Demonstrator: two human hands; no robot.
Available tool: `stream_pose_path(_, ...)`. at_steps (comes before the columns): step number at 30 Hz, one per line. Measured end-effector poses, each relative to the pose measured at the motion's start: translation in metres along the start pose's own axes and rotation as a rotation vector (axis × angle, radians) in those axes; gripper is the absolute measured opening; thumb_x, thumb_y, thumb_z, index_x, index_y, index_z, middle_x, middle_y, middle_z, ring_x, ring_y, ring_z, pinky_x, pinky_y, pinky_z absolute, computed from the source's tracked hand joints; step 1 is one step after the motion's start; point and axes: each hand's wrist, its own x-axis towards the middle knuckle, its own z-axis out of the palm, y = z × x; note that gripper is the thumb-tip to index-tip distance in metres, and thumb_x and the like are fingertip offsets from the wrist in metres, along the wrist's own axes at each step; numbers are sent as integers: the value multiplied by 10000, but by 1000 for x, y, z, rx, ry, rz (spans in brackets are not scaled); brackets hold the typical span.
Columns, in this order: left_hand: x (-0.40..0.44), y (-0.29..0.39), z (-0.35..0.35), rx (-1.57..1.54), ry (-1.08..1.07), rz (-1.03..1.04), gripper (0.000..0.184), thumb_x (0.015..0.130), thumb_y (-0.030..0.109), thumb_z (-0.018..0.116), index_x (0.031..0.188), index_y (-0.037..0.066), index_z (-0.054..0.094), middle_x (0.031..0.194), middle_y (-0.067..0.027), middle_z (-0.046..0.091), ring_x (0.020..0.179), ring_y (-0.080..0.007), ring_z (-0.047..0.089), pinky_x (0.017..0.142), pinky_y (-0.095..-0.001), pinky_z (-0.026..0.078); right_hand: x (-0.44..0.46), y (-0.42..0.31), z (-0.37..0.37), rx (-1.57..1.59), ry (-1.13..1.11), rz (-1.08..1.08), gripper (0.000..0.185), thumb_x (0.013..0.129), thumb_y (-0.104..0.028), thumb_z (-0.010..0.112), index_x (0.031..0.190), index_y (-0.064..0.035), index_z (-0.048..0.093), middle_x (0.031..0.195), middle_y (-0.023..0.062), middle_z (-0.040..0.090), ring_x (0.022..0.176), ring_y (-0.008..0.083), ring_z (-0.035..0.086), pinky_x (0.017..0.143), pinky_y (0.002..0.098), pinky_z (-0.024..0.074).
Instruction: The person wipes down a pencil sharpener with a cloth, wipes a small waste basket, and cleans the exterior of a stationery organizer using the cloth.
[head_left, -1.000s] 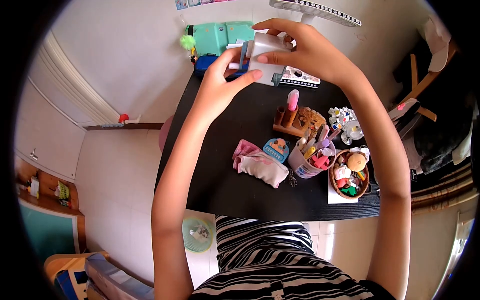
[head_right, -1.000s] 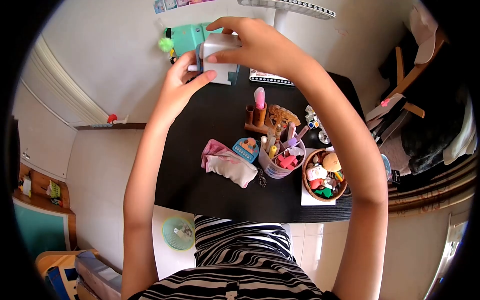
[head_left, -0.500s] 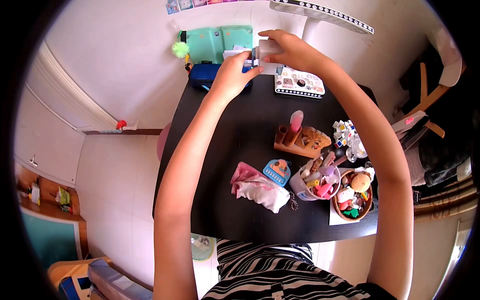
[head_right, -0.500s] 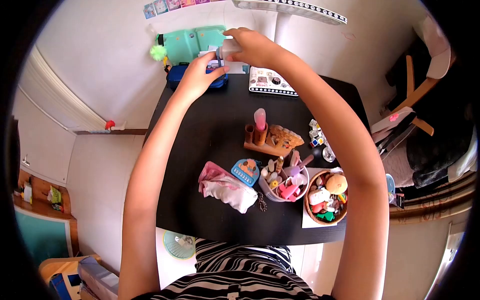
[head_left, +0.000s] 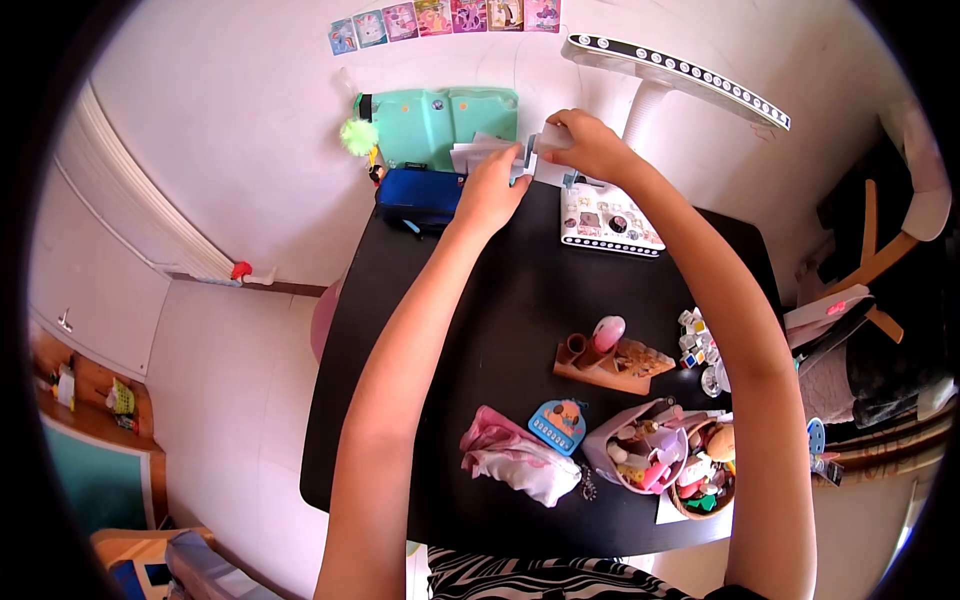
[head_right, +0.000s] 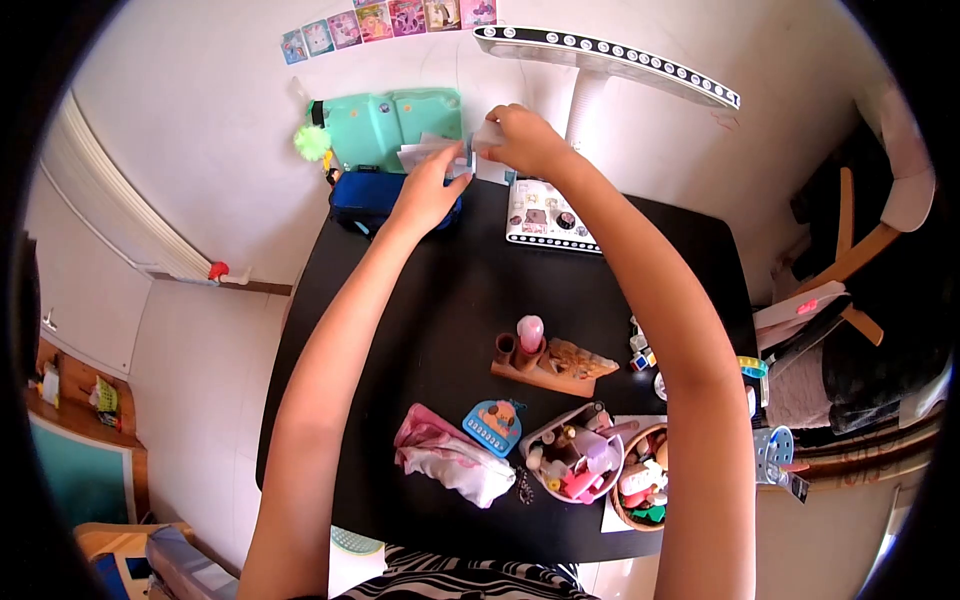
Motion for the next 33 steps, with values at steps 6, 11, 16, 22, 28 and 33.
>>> stream_pose_path(6,3,-16,18,-12,-87,-3,508,926,127,647,1393,-42,539,1388,-231,596,1293,-383,564,1107,-436,445,19,29,15,-2,-15,46,601,790,-279,825,1266,37,639,1258,245,647,1193,372,620,1040,415,490)
stream_pose_path(11,7,-26,33,186,-119,50,524,915,162,675,1383,-44,559,1465,-229,528,1333,-393,520,1130,-446,420,26,52,32,96,-2,21,588,772,-269,836,1254,12,653,1227,229,662,1173,369,624,1028,417,494)
stream_pose_path(16,1,-18,35,396,-61,69,498,908,181,688,1353,-20,592,1413,-164,550,1234,-378,555,1066,-474,460,23,53,47,130,-6,46,588,766,-150,860,1280,6,621,1302,195,606,1225,334,594,1053,402,481)
stream_pose_path(22,-2,-24,33,430,-38,104,466,901,156,692,1325,-19,610,1392,-138,557,1198,-354,570,1008,-469,485,19,60,69,124,62,-29,571,746,-154,880,1245,-7,645,1266,168,559,1169,344,595,1022,406,495)
stream_pose_path(28,-4,-36,32,482,-16,168,446,880,107,682,1306,-12,623,1382,-125,552,1202,-342,563,1001,-465,484,21,64,82,60,82,-61,566,740,-146,882,1248,-27,662,1224,158,560,1134,348,598,998,405,506)
stream_pose_path(33,-7,-39,36,550,47,223,434,828,98,715,1248,0,670,1385,-82,544,1199,-296,551,997,-429,484,21,65,84,32,63,-35,575,744,-142,876,1268,-44,662,1228,155,564,1138,356,594,1004,410,505)
